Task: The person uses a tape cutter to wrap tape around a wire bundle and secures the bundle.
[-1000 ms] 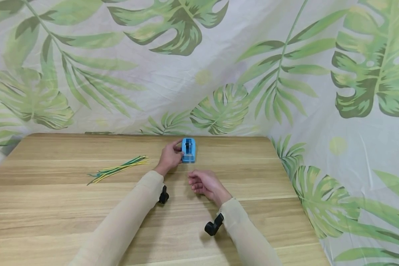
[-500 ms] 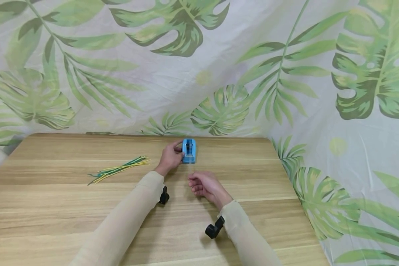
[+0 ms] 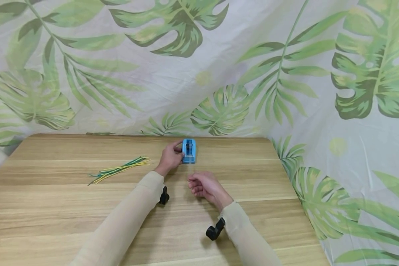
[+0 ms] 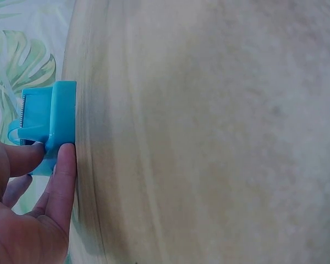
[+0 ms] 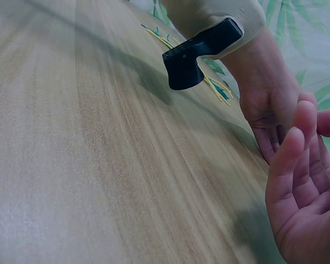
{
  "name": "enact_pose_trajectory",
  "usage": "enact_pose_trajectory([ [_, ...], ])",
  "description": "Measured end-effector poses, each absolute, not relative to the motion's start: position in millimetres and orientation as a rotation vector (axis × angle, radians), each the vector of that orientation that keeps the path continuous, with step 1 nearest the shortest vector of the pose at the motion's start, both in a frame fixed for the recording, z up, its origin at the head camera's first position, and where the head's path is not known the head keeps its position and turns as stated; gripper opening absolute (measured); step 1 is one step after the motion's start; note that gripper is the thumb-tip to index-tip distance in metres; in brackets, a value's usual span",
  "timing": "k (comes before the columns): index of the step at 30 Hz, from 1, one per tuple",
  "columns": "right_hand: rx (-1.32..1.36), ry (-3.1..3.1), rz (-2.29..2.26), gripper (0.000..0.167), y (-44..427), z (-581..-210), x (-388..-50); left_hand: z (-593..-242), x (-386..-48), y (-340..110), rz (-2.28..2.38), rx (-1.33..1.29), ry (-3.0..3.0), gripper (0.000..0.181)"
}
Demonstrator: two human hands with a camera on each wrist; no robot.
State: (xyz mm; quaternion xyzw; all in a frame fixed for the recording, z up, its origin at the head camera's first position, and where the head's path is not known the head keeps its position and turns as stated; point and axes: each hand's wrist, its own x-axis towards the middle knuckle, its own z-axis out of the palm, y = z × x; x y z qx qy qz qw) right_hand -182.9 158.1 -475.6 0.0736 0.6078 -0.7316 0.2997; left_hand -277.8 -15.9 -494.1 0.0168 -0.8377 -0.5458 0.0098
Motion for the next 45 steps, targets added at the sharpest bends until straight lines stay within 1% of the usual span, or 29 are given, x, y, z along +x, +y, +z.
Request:
enact_pose_trajectory([
  [10,0.171,1.615,-1.947,0.011,159,-474,-180,-492,-276,-17,-1.709,0.053,-2.609,0.055],
  [22,0.154,1.615,-1.951,0.012,160,-470,-177,-490,-275,-15,-1.679,0.055,-2.62,0.054],
  [37,0.133,1.623,-1.946,0.01,162,-474,-172,-491,-271,-15,-1.692,0.04,-2.604,0.055],
  [45,0.124,1.614,-1.964,0.013,163,-472,-170,-490,-273,-15,-1.682,0.047,-2.595,0.054],
])
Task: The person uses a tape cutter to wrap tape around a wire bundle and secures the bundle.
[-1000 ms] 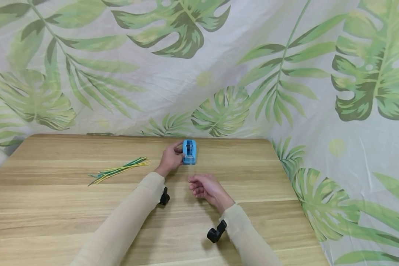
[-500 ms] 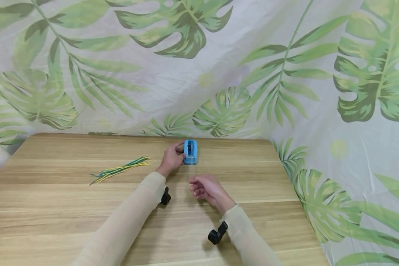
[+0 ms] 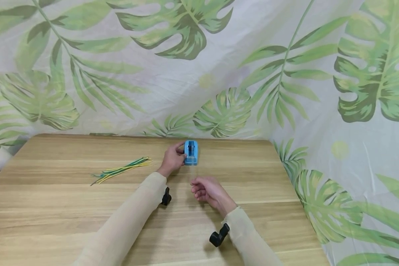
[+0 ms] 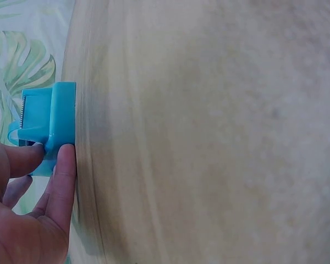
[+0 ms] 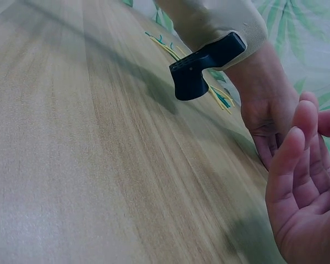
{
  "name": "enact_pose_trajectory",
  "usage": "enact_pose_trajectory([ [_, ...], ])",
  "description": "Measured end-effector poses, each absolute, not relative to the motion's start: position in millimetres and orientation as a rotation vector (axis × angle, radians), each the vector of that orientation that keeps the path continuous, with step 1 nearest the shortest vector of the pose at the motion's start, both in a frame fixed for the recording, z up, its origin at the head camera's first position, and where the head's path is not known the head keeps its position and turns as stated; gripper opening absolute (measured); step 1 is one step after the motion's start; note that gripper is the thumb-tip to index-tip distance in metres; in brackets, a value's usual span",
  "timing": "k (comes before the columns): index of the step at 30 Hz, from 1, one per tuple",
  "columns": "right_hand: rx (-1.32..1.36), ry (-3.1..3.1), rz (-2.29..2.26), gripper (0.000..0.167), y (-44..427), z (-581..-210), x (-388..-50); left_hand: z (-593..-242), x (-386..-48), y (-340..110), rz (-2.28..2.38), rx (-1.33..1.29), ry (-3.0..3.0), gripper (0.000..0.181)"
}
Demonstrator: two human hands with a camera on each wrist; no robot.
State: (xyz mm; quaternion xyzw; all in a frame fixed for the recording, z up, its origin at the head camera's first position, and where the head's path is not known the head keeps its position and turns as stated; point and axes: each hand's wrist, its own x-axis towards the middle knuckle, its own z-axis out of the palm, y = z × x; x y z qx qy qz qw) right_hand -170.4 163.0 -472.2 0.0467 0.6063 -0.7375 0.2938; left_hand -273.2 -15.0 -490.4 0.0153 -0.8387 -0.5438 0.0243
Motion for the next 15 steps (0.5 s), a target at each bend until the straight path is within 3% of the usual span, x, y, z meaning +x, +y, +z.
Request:
enact_pose_trajectory([
  [15,0.088,1.615,-1.969,0.014,160.5,-469.4,-166.2,-488.9,-273.6,-15.2,-1.686,0.061,-2.609,0.053],
])
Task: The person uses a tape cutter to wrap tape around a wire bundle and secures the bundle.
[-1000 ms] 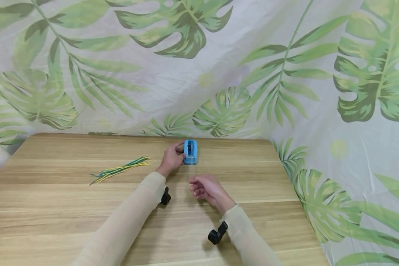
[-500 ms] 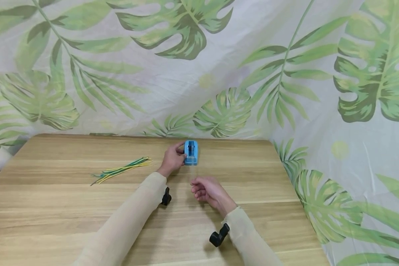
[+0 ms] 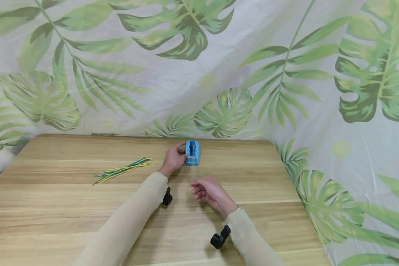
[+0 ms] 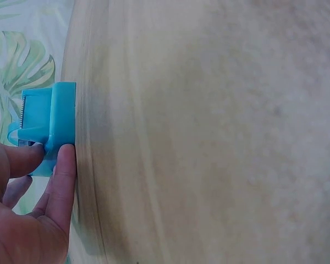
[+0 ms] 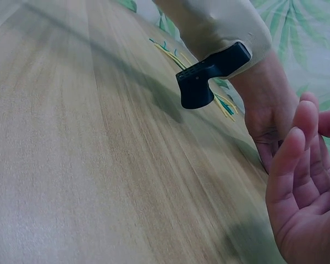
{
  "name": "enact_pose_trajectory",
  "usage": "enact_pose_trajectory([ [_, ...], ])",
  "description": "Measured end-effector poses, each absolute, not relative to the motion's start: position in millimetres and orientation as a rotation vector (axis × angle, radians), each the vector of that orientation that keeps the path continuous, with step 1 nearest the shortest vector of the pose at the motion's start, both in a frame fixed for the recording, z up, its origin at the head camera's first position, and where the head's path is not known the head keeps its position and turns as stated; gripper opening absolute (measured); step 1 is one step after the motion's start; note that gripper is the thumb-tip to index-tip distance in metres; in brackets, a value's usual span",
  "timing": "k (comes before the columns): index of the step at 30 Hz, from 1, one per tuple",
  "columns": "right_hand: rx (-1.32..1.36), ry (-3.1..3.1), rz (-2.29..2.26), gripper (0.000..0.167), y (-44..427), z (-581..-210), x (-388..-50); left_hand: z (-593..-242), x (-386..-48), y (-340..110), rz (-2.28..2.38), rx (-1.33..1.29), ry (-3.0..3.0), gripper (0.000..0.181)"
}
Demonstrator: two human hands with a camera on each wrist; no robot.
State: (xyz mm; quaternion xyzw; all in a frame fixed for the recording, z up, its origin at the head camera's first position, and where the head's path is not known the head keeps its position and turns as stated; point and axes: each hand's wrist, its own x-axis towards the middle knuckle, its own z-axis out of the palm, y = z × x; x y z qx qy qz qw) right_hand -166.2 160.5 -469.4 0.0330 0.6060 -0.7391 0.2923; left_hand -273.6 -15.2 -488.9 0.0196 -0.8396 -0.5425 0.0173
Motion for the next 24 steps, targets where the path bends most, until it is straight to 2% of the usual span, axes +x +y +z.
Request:
enact_pose_trajectory([
  [24,0.037,1.633,-1.938,0.013,158.9,-462.6,-159.7,-492.1,-275.1,-16.2,-1.664,0.045,-2.592,0.054],
])
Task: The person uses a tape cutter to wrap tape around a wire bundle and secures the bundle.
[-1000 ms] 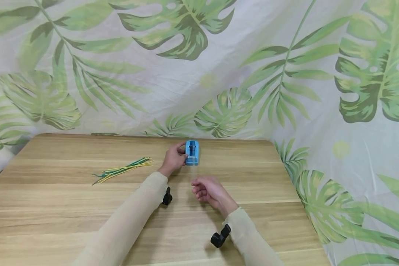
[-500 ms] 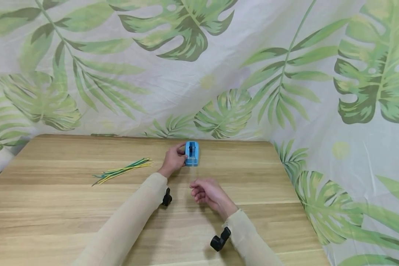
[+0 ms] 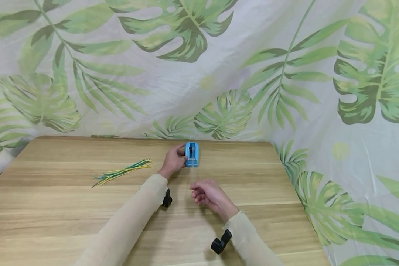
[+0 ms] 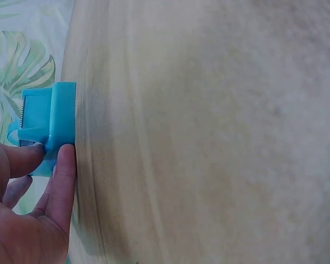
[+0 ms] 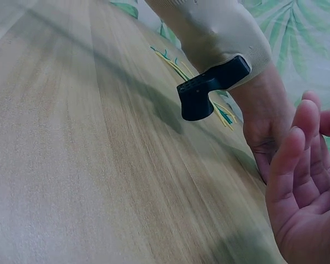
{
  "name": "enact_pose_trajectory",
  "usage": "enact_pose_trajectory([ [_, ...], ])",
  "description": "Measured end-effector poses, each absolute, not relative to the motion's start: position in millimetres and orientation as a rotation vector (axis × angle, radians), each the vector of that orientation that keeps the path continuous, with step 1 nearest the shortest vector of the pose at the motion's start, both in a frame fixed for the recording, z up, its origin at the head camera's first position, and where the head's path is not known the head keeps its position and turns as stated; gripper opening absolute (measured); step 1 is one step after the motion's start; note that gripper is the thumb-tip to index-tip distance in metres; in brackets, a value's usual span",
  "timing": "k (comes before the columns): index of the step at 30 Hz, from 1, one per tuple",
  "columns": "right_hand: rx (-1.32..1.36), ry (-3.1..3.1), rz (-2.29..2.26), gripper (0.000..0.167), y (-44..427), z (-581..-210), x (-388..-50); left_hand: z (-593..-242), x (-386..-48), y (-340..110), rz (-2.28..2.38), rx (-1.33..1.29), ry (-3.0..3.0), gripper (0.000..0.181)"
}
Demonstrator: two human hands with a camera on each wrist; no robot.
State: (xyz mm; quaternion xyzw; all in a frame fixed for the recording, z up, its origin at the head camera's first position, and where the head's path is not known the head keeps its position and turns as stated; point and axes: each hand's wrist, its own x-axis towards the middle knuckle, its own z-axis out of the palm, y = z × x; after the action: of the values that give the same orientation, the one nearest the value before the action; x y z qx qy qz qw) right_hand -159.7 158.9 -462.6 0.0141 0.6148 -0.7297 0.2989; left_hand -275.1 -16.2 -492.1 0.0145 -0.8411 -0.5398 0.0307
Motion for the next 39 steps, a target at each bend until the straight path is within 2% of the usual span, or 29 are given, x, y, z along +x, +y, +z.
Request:
enact_pose_trajectory([
  [39,-0.002,1.645,-1.946,0.012,162,-458,-146,-489,-273,-16,-1.696,0.055,-2.587,0.053],
])
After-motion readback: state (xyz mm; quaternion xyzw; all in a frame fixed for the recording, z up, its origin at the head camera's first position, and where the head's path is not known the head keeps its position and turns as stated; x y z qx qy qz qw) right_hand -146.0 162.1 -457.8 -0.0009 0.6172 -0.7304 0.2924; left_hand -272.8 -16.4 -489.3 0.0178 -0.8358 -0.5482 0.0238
